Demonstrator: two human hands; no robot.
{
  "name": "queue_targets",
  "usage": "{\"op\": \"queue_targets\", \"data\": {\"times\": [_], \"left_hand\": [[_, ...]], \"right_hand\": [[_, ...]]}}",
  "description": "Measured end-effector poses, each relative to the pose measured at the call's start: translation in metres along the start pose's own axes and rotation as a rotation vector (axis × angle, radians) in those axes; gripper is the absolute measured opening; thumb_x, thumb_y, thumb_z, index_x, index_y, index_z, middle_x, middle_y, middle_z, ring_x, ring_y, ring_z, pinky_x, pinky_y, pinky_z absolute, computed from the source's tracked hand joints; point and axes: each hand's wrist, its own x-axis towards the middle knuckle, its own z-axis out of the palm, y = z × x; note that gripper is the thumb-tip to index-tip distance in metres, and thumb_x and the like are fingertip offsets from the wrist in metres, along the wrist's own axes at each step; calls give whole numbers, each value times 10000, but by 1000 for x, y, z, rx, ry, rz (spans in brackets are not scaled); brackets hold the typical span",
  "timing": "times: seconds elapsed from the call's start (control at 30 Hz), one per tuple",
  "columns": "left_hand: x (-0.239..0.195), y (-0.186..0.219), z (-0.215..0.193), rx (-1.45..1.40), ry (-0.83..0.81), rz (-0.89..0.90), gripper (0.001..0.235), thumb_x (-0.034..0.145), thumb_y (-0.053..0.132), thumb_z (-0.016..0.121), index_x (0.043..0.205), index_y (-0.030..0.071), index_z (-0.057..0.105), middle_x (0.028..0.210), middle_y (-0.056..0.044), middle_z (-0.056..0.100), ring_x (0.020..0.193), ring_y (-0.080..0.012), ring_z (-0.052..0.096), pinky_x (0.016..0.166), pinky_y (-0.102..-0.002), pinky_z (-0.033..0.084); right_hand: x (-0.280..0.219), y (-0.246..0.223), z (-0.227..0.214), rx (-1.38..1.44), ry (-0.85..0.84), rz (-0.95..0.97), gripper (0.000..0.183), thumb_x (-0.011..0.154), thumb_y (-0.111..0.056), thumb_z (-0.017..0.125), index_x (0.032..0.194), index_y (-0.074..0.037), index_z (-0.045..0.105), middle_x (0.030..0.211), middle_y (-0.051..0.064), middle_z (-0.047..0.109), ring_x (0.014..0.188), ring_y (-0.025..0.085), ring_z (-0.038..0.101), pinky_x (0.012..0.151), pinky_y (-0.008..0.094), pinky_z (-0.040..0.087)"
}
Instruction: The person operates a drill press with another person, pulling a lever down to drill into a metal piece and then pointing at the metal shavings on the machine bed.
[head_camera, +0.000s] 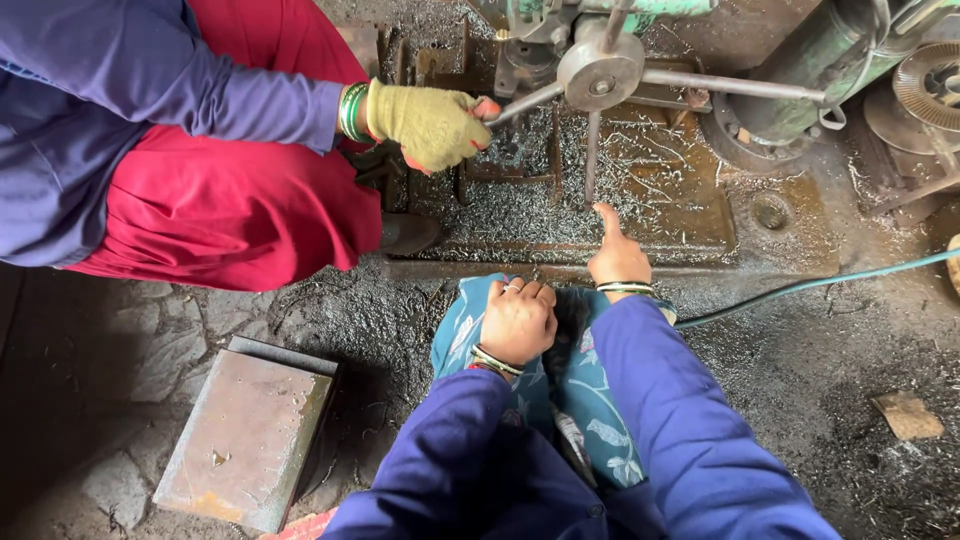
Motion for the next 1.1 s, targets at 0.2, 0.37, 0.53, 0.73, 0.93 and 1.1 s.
{"op": "queue_targets", "data": {"times": [0.2,0.37,0.53,0.73,0.93,1.1], "left_hand": [[-1,0,-1,1,-5,-5,58,786,169,643,769,121,616,779,-57,640,827,-264,619,790,-445,422],[-1,0,-1,-4,-8,-14,40,783,166,642,786,127,631,787,-51,642,830,-261,619,798,-446,422],[-1,2,-1,10,-3,-11,54,782,170,645,773,121,625,795,-54,637,841,-263,620,817,-448,425],[-2,1,0,7,3,-17,54,798,171,637,789,119,626,796,-53,628,835,-262,618,818,-446,423],[-2,1,1,15,-2,-17,51,796,172,631,780,125,624,785,-47,622,839,-261,617,814,-446,419],[-2,1,1,16,2,-15,52,801,172,631,784,123,622,787,-46,619,839,-260,616,814,-449,417]], "right_hand": [[-2,-4,-4,8,2,-2,782,875,-24,574,1507,-413,327,926,227,712,863,434,707,753,546,535],[-1,-4,-3,-11,-17,7,786,872,-21,576,1512,-405,333,876,226,710,830,423,711,734,543,534],[0,1,2,-22,24,-33,788,851,-20,597,1498,-395,347,847,213,701,815,425,705,720,541,529],[0,-1,0,-33,2,-30,816,834,-2,593,1505,-391,339,825,214,694,798,425,701,714,543,525],[0,0,1,-35,20,-41,792,855,2,571,1508,-386,345,824,217,694,790,424,701,702,544,523],[0,0,2,-36,19,-39,787,861,4,563,1507,-390,346,823,218,693,791,424,701,701,546,523]]}}
